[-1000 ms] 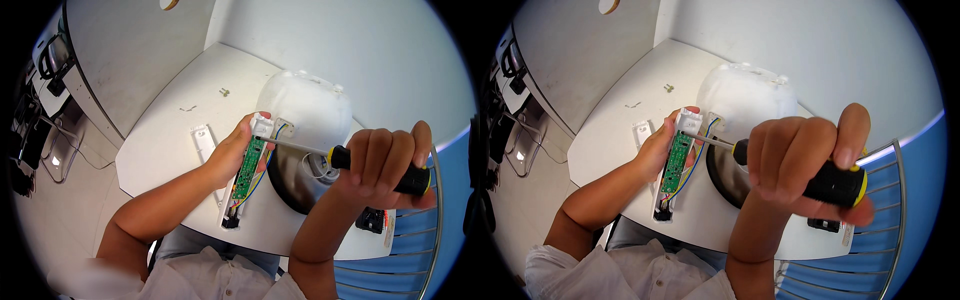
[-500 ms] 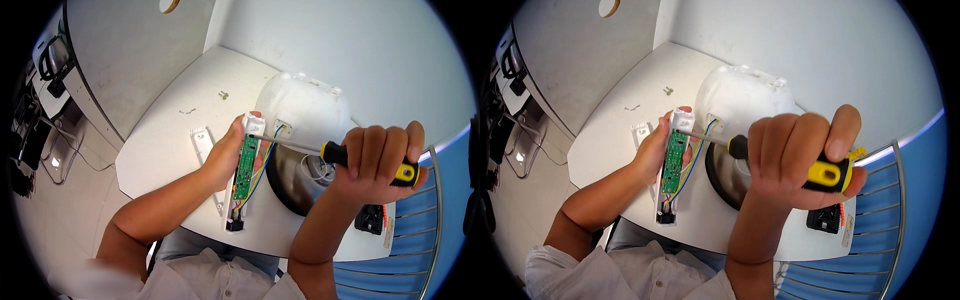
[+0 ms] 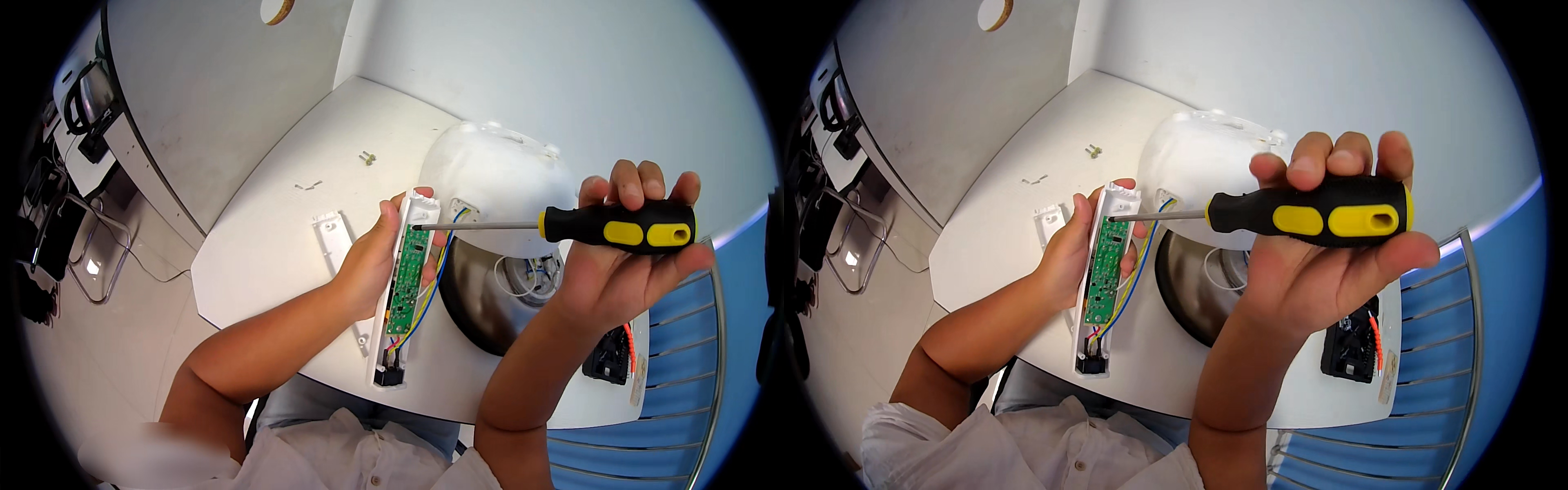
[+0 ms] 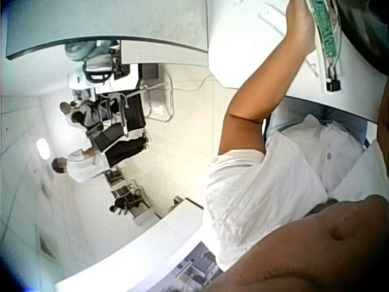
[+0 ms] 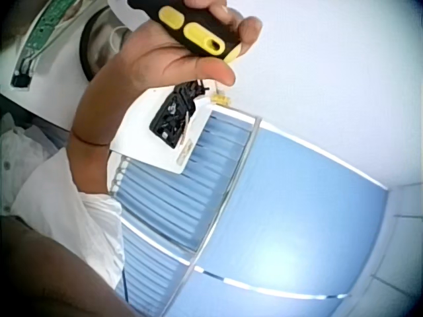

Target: The person assembles a white desk lamp by screwing the lampshade onto the base and connecting the internal wiring to a circuit board. They use a screwdriver to secure the shade and then attach wires to the board before placing the shade back on the base.

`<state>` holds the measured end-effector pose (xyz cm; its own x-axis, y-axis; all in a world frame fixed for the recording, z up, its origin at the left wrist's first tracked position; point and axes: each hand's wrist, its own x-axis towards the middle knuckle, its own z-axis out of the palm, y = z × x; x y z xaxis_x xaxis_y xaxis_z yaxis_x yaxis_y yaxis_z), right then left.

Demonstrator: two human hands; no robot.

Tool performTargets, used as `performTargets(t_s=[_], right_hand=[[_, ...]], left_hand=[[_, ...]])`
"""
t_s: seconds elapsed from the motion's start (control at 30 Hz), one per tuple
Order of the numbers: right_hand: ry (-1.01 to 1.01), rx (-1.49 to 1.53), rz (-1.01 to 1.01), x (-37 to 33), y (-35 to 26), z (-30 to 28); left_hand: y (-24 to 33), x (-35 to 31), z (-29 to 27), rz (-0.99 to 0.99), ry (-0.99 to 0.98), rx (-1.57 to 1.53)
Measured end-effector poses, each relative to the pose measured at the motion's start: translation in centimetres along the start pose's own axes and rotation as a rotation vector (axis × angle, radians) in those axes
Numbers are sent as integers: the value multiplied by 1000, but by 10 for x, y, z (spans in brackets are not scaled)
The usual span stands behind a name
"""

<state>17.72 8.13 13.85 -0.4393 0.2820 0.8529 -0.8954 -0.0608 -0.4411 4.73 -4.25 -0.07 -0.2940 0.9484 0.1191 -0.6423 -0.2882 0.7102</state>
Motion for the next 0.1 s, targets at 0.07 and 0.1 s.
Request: performTargets(t_s=[0.07, 0.1], right_hand=[[25, 39, 69, -2, -3, 8], [25, 38, 69, -2, -4, 8]], left_hand=[[0, 0, -3, -16, 9, -20], [-3, 1, -5, -28, 3, -33]])
